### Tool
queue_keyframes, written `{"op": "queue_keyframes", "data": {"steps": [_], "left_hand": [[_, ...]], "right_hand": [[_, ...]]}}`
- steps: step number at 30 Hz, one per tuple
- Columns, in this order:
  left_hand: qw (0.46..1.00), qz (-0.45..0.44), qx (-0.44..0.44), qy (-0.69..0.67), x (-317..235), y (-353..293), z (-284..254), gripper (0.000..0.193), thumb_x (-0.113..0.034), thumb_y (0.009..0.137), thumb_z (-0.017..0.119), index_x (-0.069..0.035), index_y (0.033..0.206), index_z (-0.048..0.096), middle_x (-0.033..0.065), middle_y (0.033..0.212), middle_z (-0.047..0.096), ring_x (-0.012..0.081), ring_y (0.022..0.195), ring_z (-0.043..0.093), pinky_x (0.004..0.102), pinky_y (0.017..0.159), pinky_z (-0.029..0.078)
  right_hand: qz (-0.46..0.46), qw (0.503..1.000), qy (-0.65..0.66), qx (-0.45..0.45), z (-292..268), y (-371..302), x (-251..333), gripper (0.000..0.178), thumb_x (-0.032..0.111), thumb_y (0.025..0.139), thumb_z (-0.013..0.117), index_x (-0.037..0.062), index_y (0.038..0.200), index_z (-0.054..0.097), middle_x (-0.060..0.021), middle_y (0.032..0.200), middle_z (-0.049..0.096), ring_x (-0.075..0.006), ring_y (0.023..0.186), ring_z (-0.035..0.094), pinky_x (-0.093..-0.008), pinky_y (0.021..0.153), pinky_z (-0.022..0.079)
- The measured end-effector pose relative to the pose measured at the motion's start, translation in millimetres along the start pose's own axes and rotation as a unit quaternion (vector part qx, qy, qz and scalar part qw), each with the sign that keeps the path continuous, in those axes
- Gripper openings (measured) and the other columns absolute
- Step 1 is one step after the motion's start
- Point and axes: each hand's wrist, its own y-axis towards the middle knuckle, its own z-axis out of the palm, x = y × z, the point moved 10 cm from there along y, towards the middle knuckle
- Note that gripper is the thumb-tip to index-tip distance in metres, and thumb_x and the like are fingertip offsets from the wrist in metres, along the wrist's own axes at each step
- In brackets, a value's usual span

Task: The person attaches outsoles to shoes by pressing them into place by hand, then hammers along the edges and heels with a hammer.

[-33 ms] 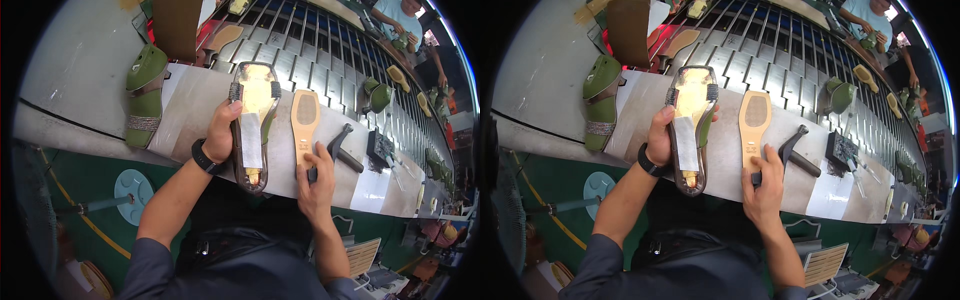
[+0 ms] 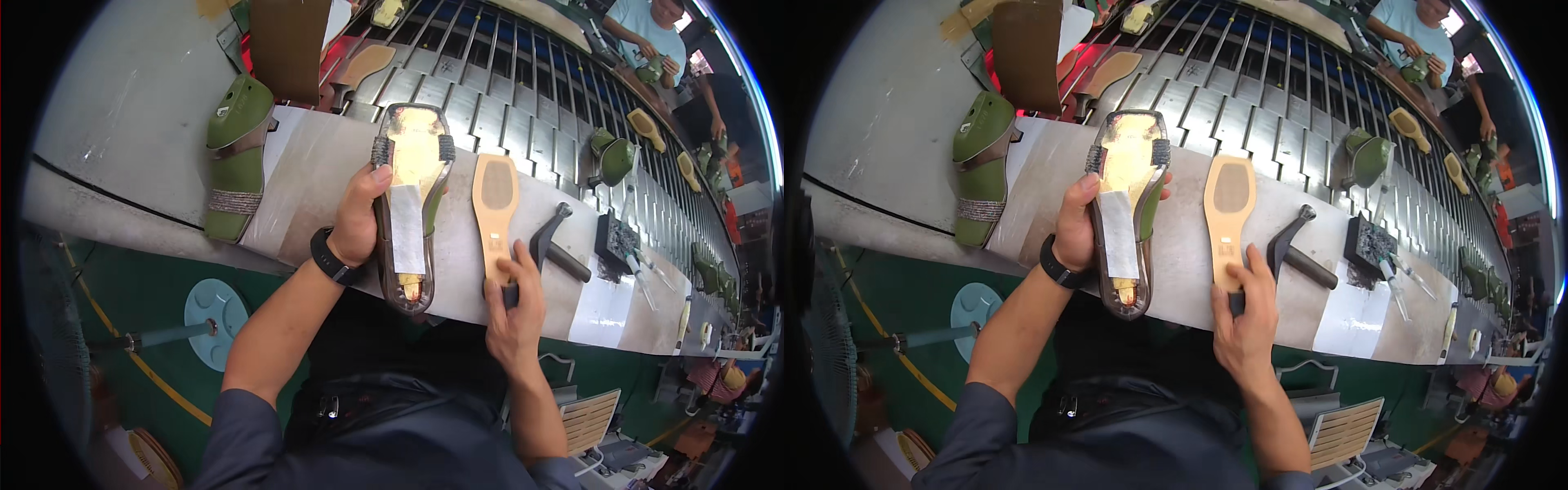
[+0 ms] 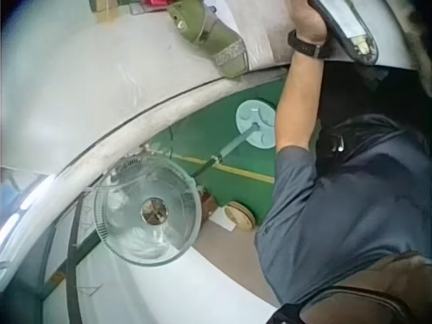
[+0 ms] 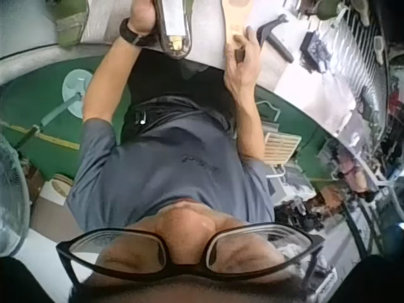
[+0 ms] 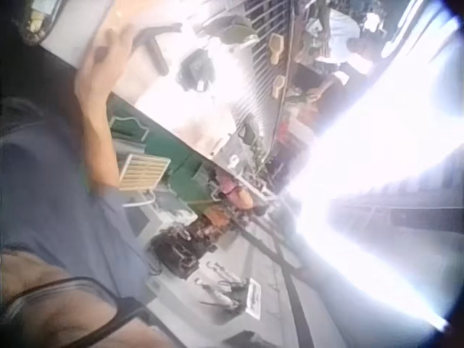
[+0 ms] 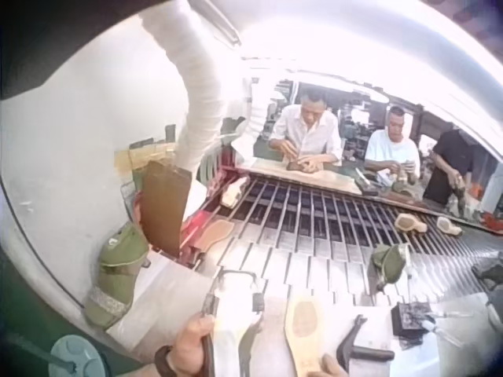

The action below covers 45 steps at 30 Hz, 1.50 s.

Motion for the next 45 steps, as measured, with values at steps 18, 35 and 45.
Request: {"op": "queue_keyframes", "data": {"steps": [18,35,45], "left_hand": [[0.994,0.068,0.087,0.013,-95.7,-18.9,110.8,0.083,-0.031,0.094,0.073,0.000,0.161,0.036,0.0234,0.145,0.061,0.0325,0.136,0.061,0.0459,0.115,0.049],[0.982,0.074,0.152,0.084,-112.9,-58.1,153.0,0.104,-0.081,0.098,0.049,0.010,0.149,0.049,0.0321,0.151,0.055,0.0374,0.141,0.057,0.0497,0.115,0.050],[0.977,0.056,0.169,0.119,-111.0,-68.4,153.2,0.097,-0.043,0.080,0.091,0.011,0.149,0.049,0.0318,0.152,0.055,0.0372,0.142,0.056,0.0477,0.118,0.047]], "right_hand": [[0.306,0.802,0.511,0.041,6.6,-123.1,-16.6,0.027,0.011,0.106,0.063,-0.0108,0.122,0.064,-0.0256,0.107,0.076,-0.0361,0.093,0.079,-0.0521,0.088,0.065],[0.044,0.887,0.443,0.122,-9.4,-19.5,125.7,0.021,0.017,0.106,0.070,-0.0020,0.102,0.080,-0.0042,0.077,0.076,-0.0080,0.066,0.067,-0.0251,0.059,0.053],[0.030,0.892,0.426,0.146,-8.2,-24.5,132.1,0.019,0.017,0.104,0.073,-0.0008,0.101,0.080,-0.0046,0.073,0.075,-0.0089,0.059,0.067,-0.0257,0.053,0.052]]}}
